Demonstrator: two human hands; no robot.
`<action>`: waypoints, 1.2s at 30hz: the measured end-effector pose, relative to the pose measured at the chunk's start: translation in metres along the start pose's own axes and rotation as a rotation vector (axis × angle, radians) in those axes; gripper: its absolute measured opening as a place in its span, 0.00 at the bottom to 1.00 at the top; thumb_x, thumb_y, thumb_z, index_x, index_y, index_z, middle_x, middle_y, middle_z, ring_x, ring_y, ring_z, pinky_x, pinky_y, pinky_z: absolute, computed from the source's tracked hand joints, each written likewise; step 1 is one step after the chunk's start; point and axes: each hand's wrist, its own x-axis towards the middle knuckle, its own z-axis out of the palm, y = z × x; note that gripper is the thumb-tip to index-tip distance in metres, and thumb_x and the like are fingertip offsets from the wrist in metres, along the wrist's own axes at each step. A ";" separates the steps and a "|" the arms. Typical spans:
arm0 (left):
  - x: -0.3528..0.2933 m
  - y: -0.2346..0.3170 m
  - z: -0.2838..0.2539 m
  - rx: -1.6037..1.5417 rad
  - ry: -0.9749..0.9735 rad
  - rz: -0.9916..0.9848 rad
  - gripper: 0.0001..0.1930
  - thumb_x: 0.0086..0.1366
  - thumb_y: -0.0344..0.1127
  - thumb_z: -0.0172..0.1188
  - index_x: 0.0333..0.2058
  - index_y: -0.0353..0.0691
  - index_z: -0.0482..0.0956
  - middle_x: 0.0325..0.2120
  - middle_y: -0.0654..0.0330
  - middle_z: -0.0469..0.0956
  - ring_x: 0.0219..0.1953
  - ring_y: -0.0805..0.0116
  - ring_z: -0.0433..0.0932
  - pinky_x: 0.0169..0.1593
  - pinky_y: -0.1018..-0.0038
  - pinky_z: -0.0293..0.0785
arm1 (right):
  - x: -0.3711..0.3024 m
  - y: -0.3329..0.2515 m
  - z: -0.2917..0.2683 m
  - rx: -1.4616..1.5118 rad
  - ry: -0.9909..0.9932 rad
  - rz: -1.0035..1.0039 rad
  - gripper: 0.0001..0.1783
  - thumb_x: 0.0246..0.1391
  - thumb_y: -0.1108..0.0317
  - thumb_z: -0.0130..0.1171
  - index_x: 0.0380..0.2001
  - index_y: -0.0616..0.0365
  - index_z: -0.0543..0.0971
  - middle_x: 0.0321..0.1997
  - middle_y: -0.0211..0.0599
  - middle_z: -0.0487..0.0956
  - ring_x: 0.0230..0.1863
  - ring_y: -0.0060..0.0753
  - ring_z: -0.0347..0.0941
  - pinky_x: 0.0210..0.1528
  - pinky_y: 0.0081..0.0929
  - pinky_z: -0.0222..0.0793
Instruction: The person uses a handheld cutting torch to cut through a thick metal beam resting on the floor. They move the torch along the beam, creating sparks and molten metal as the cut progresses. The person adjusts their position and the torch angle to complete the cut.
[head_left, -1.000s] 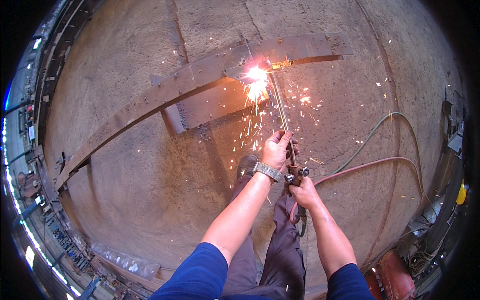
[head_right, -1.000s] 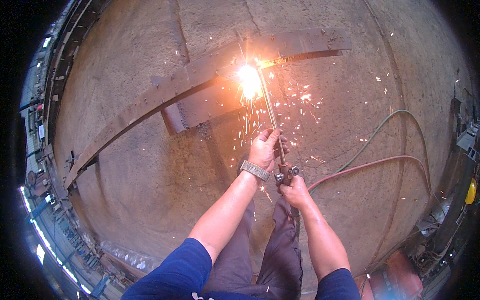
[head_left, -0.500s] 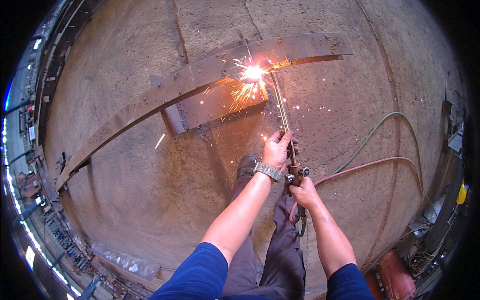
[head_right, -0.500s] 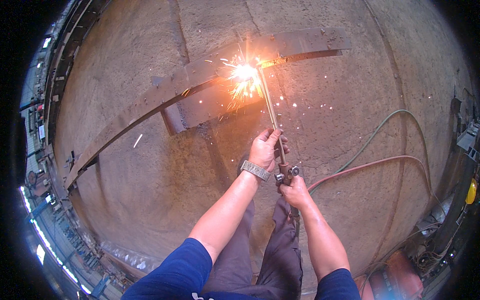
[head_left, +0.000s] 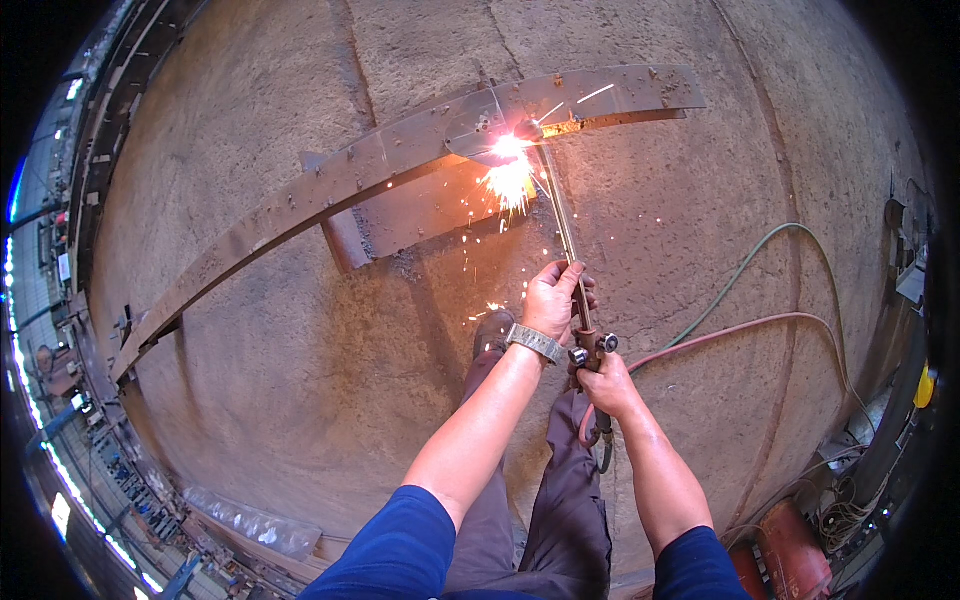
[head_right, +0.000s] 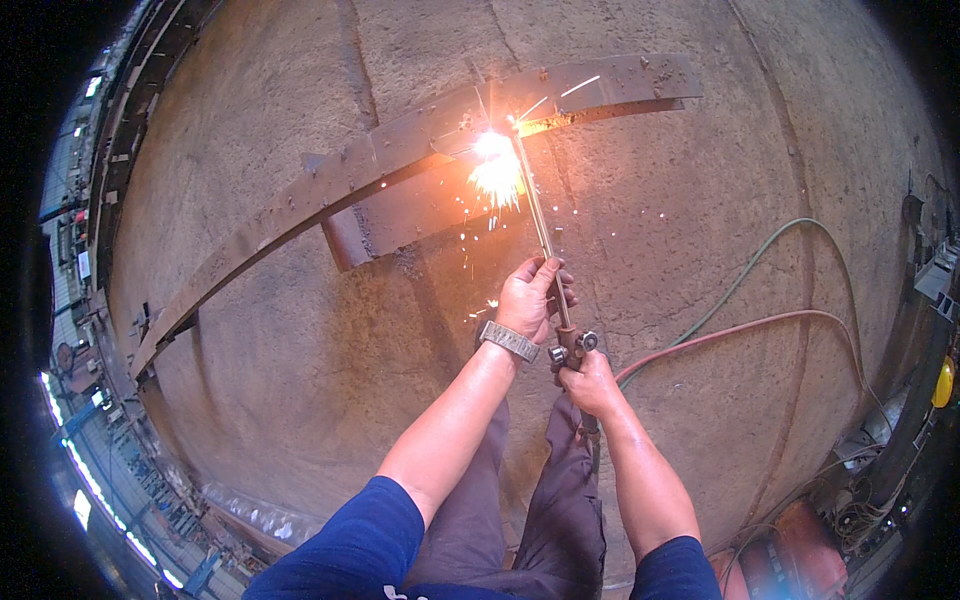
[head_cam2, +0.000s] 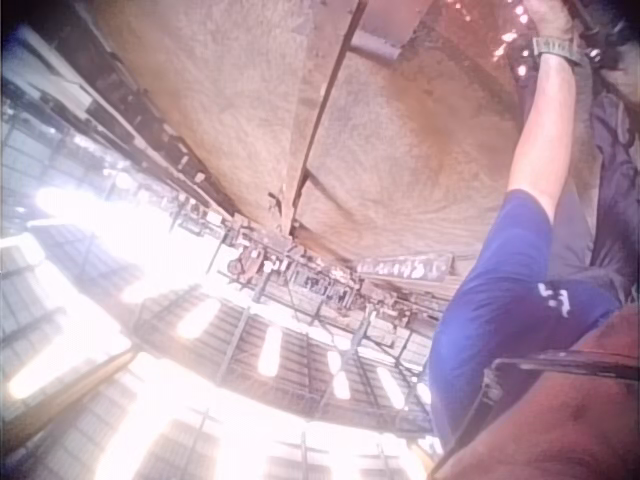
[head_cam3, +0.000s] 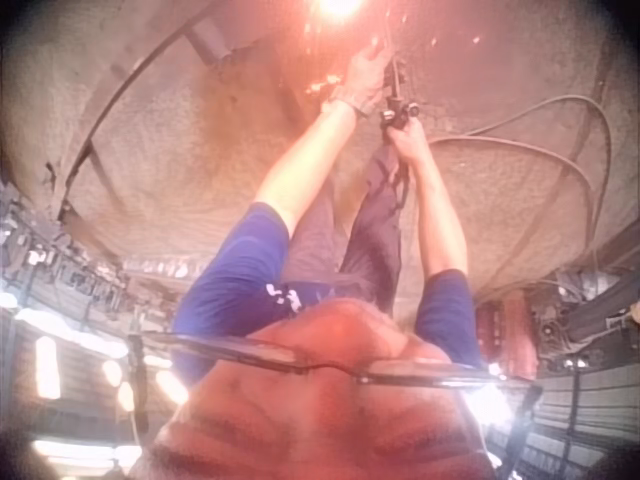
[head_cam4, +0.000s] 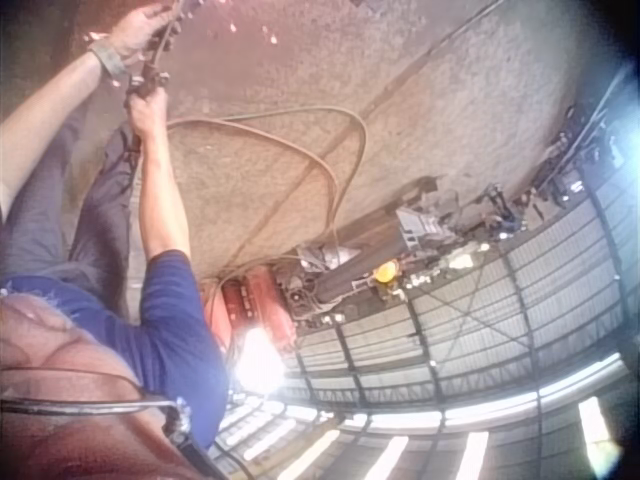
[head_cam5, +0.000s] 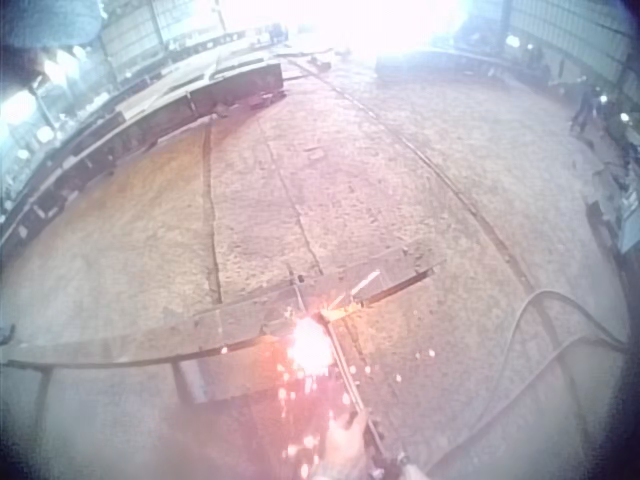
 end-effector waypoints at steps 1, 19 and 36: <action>0.000 0.000 0.001 -0.001 0.003 0.003 0.11 0.69 0.41 0.59 0.41 0.40 0.75 0.28 0.61 0.79 0.26 0.69 0.79 0.32 0.69 0.80 | -0.001 -0.002 0.001 0.020 0.007 -0.005 0.07 0.47 0.78 0.51 0.32 0.64 0.75 0.23 0.26 0.73 0.26 0.19 0.66 0.27 0.27 0.65; -0.004 0.002 0.002 0.012 0.009 -0.002 0.11 0.68 0.41 0.60 0.40 0.41 0.76 0.28 0.61 0.79 0.26 0.70 0.79 0.32 0.70 0.80 | 0.000 0.003 0.000 0.025 0.003 0.018 0.08 0.49 0.78 0.50 0.34 0.65 0.75 0.25 0.28 0.75 0.26 0.20 0.69 0.28 0.27 0.68; -0.002 0.000 -0.001 0.000 0.011 0.001 0.11 0.68 0.41 0.60 0.41 0.40 0.76 0.29 0.61 0.79 0.26 0.68 0.79 0.32 0.70 0.79 | 0.000 0.000 0.001 0.008 0.008 0.005 0.06 0.48 0.76 0.52 0.31 0.65 0.76 0.23 0.29 0.76 0.25 0.21 0.71 0.28 0.27 0.68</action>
